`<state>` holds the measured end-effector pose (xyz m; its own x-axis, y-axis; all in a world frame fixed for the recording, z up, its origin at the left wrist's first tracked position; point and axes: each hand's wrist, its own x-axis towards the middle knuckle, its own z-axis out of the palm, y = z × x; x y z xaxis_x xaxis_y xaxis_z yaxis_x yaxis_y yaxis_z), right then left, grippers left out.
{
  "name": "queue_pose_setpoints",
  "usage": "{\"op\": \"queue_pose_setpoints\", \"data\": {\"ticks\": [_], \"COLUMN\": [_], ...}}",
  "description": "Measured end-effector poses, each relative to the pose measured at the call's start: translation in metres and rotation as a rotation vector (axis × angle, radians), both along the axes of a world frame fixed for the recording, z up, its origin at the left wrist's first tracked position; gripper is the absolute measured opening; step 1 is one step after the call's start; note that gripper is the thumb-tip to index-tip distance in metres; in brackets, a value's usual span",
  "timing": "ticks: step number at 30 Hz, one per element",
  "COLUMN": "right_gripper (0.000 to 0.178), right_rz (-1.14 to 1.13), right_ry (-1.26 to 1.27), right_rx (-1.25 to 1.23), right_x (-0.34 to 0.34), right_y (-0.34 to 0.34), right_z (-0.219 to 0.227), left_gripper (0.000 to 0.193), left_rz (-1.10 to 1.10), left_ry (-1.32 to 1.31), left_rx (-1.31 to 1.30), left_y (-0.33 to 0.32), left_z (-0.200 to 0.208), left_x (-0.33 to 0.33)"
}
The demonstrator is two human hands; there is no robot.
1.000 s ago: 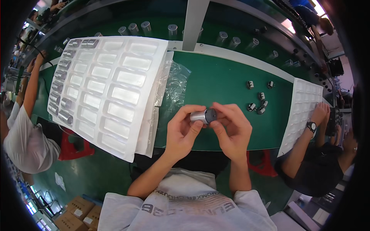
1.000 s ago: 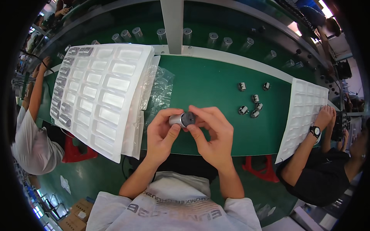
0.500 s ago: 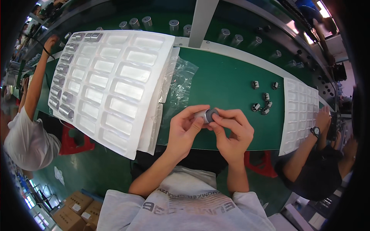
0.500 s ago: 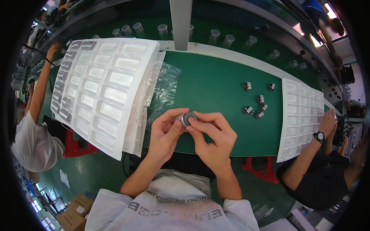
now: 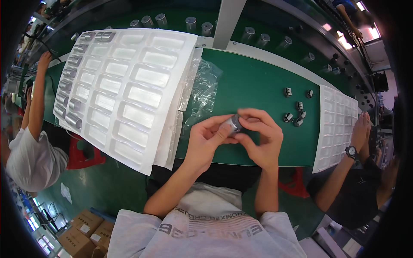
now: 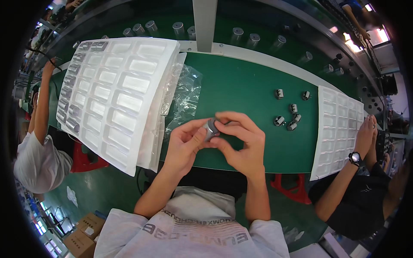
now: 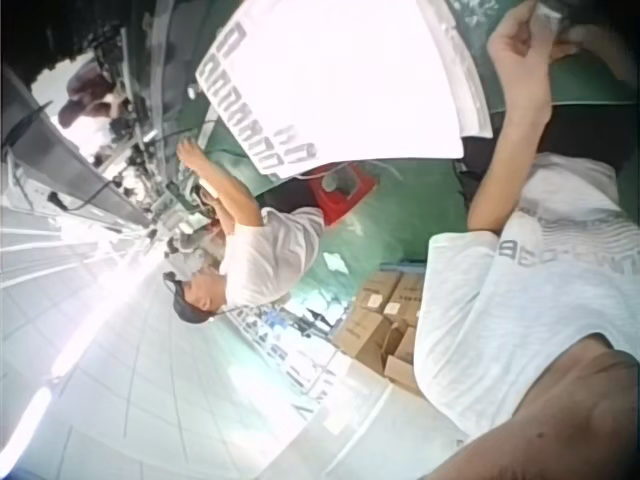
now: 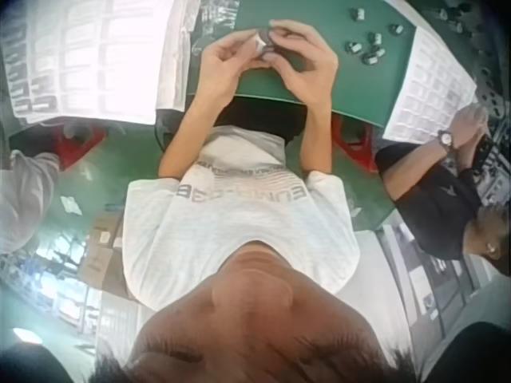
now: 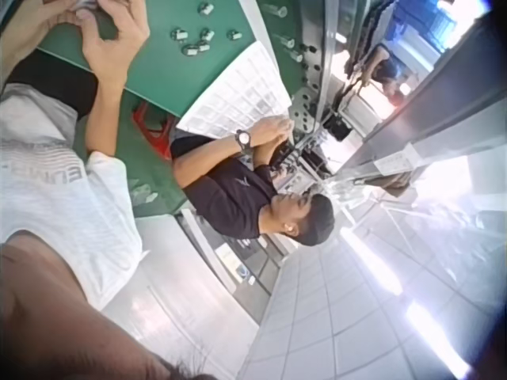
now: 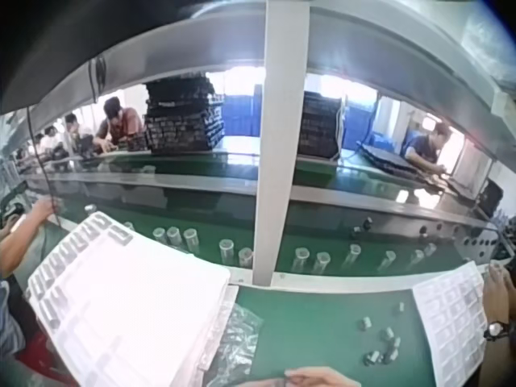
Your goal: Assembling small metal components, placing them into plastic bags, and organizing them in a white tray at a manual assembly station.
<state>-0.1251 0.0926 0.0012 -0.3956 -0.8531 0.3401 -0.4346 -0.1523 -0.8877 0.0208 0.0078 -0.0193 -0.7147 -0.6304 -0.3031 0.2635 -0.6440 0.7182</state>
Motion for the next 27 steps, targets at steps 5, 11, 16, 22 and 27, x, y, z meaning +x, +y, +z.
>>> {"op": "queue_pose_setpoints", "data": {"ticks": [5, 11, 16, 22, 27], "right_gripper": [0.060, 0.050, 0.049, 0.045, 0.041], "right_rz": [-0.066, -0.110, -0.189, -0.005, 0.017], "right_ry": [0.283, 0.322, 0.286, 0.278, 0.378], "right_rx": [0.015, -0.043, -0.100, 0.020, 0.053], "right_x": [0.017, 0.017, 0.025, 0.014, 0.004], "right_y": [-0.008, -0.009, -0.006, -0.007, -0.014], "right_z": [0.002, 0.000, -0.004, 0.005, 0.007], "left_gripper": [0.029, 0.024, 0.021, 0.033, 0.034], "left_rz": [-0.081, -0.037, -0.019, 0.019, 0.047], "left_ry": [0.100, 0.149, 0.131, 0.107, 0.122], "left_rx": [0.197, 0.205, 0.155, 0.086, 0.050], "left_y": [0.001, 0.009, 0.006, 0.004, 0.000], "left_z": [-0.006, -0.008, 0.002, -0.010, -0.006], "left_x": [-0.001, 0.000, -0.002, 0.004, -0.003]}}
